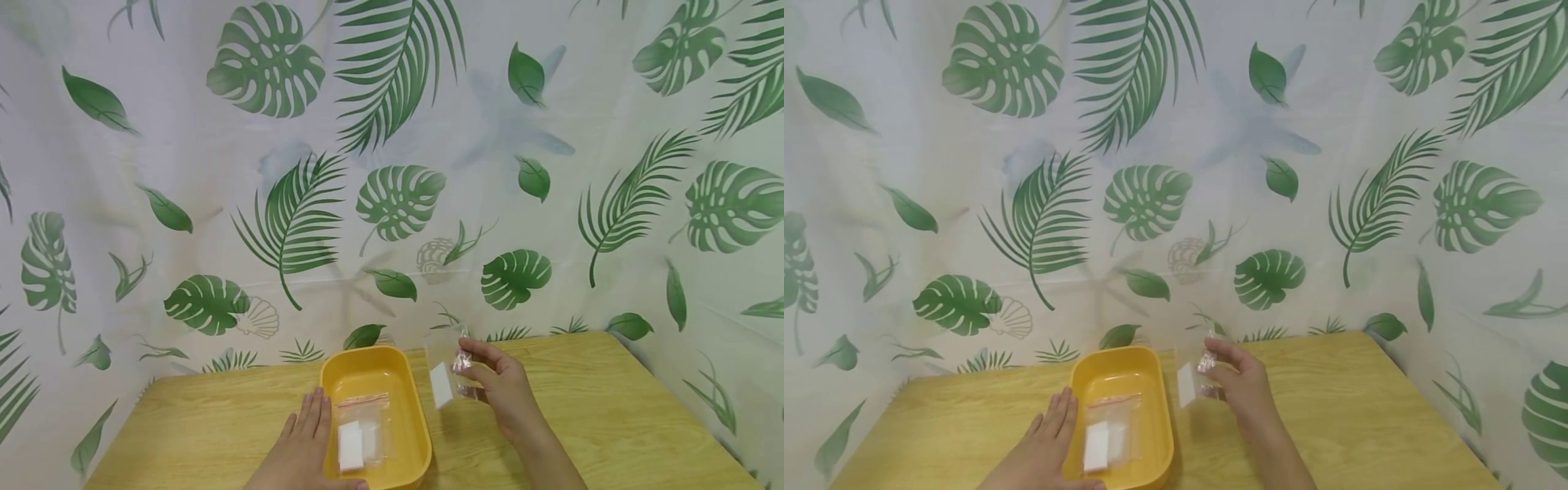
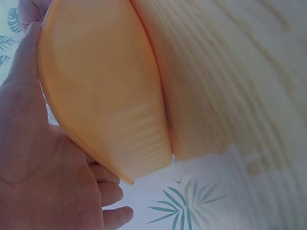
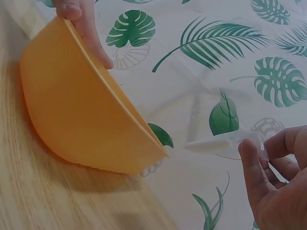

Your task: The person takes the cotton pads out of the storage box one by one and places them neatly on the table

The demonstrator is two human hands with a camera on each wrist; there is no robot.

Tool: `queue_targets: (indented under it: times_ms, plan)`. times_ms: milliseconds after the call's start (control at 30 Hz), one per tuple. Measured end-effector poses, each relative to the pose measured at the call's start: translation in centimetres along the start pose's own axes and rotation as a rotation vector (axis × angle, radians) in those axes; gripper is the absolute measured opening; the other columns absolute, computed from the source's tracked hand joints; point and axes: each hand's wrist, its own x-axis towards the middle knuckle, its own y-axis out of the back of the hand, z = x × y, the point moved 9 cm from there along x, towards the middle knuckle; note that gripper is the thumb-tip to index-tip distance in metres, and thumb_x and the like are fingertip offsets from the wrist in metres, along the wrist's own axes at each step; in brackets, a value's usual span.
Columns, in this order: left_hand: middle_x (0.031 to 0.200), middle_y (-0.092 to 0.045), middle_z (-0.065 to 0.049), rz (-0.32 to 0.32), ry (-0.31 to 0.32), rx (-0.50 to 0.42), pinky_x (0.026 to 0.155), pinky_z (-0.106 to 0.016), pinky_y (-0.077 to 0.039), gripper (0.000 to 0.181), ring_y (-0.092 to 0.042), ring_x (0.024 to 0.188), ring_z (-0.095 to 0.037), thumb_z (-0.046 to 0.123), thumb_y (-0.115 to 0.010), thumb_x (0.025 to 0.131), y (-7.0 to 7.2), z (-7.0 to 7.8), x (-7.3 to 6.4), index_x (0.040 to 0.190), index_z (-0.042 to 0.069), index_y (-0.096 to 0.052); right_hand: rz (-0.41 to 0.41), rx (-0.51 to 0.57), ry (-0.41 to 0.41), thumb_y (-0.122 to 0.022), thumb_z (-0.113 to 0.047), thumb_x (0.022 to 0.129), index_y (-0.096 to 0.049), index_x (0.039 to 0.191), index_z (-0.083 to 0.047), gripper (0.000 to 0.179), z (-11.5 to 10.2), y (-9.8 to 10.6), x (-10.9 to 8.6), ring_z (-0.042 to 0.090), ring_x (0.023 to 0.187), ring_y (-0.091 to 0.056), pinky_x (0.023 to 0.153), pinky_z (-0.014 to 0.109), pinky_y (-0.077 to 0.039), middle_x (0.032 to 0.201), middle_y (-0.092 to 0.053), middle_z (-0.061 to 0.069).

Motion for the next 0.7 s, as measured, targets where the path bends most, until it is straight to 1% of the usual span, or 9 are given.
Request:
queue_targets:
  times_ms: [233,400,533,700]
  plan:
    - [0.165,0.000,-0.025,-0.009,0.003,-0.019,0.118,-0.064,-0.017,0.136,-0.003,0.152,-0.042,0.087,-0.059,0.071,-0.1,-0.1,-0.1,0.157,-0.006,-0.010,0.007,0.001,-0.027,-0.065,-0.001,0.092,-0.057,0.138,-0.003,0.046,1.0,0.5,0.3,0.016,0.095,-0.067,0.073,0.027,-0.059,0.127,-0.059,0.010]
    - [0.164,-0.002,-0.027,0.001,-0.005,-0.004,0.117,-0.063,-0.019,0.137,-0.005,0.152,-0.042,0.088,-0.059,0.070,0.2,0.2,-0.2,0.157,-0.007,-0.011,0.006,0.005,-0.039,-0.066,-0.002,0.092,-0.056,0.138,-0.003,0.047,1.5,0.7,0.6,0.015,0.096,-0.067,0.075,0.028,-0.060,0.127,-0.059,0.009]
    - [0.165,-0.003,-0.026,-0.005,0.000,-0.008,0.118,-0.063,-0.019,0.137,-0.005,0.152,-0.042,0.088,-0.058,0.070,0.2,0.2,-0.1,0.157,-0.006,-0.012,0.015,0.000,-0.047,-0.067,-0.003,0.092,-0.056,0.138,-0.003,0.048,2.0,1.0,0.9,0.015,0.097,-0.066,0.076,0.028,-0.059,0.127,-0.060,0.009]
    - [0.165,-0.001,-0.025,-0.018,0.007,-0.029,0.118,-0.064,-0.018,0.136,-0.003,0.152,-0.042,0.086,-0.060,0.071,0.1,0.1,0.0,0.157,-0.006,-0.010,0.017,-0.005,-0.065,-0.065,0.000,0.091,-0.056,0.137,0.000,0.047,3.1,1.1,1.3,0.016,0.096,-0.065,0.075,0.028,-0.059,0.125,-0.061,0.010]
